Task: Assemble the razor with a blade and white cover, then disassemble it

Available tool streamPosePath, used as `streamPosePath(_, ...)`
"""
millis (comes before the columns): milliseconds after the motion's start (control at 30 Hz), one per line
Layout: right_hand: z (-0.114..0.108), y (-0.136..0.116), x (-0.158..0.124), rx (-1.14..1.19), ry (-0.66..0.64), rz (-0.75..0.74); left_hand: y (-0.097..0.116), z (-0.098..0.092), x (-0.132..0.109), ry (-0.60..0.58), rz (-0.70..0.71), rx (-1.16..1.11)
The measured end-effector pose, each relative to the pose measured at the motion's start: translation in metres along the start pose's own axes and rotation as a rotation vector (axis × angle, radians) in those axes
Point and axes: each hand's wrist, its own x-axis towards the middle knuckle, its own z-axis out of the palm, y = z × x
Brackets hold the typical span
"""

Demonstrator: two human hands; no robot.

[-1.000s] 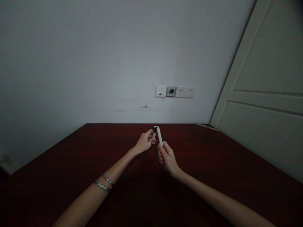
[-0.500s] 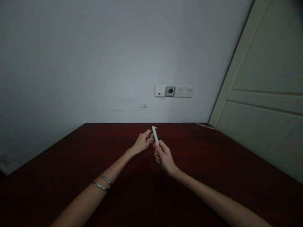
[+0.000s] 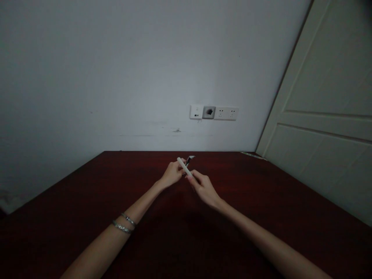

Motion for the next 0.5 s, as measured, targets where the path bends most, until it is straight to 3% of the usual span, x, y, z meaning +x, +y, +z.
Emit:
streamPosePath(200, -0.053, -0.016, 0.021, -0.049, -0.026, -0.046, -0.001, -0.015, -0.002, -0.038, 0.097, 0.111)
streamPosePath(333, -0.085, -0.018, 0.03, -0.15, -0.192, 0.039, -0.006, -0.019, -0.003, -0.052, 0.146, 0.156)
streamPosePath(500, -0.084, -0.02, 0.037, -0.311, -0.33, 0.119, -0.007, -0.017, -0.004, -0.082, 0.202, 0.239)
